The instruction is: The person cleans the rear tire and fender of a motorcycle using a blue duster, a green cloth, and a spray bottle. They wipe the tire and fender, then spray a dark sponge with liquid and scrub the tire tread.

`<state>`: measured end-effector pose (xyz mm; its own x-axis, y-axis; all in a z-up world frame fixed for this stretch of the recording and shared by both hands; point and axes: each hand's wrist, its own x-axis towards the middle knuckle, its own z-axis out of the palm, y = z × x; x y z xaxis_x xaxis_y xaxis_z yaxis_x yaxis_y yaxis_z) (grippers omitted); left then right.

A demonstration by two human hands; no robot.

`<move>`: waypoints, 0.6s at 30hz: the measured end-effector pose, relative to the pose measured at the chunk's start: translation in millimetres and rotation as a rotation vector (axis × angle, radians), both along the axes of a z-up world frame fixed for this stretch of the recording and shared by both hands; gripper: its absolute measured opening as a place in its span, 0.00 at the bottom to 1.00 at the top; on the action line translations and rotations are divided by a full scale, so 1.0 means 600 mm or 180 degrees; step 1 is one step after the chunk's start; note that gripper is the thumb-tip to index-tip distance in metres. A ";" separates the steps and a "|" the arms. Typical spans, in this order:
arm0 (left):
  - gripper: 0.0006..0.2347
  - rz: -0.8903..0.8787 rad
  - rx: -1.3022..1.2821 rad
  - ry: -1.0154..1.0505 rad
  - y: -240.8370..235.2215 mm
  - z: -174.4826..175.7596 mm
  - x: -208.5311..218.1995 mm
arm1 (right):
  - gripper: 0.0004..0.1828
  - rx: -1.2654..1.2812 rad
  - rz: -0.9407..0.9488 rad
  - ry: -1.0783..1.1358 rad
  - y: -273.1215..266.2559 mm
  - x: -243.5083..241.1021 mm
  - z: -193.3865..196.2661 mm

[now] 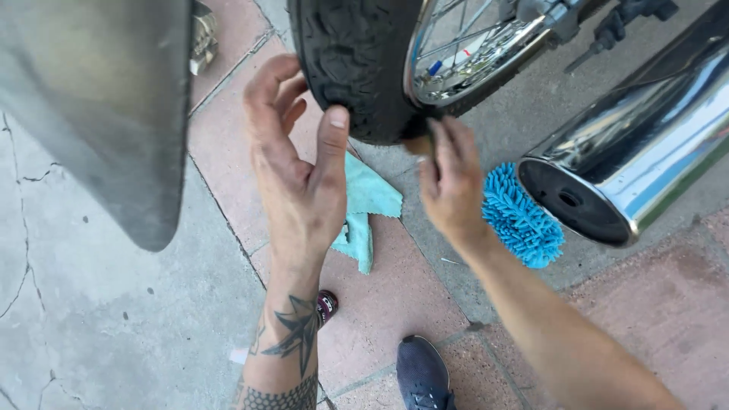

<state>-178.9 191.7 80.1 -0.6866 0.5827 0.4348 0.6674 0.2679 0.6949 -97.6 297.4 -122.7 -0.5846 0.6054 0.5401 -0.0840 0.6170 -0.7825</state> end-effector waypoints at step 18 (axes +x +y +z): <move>0.26 -0.0233 0.0149 -0.0291 -0.016 -0.082 -0.014 | 0.20 -0.0102 -0.0374 0.0605 0.017 -0.014 -0.036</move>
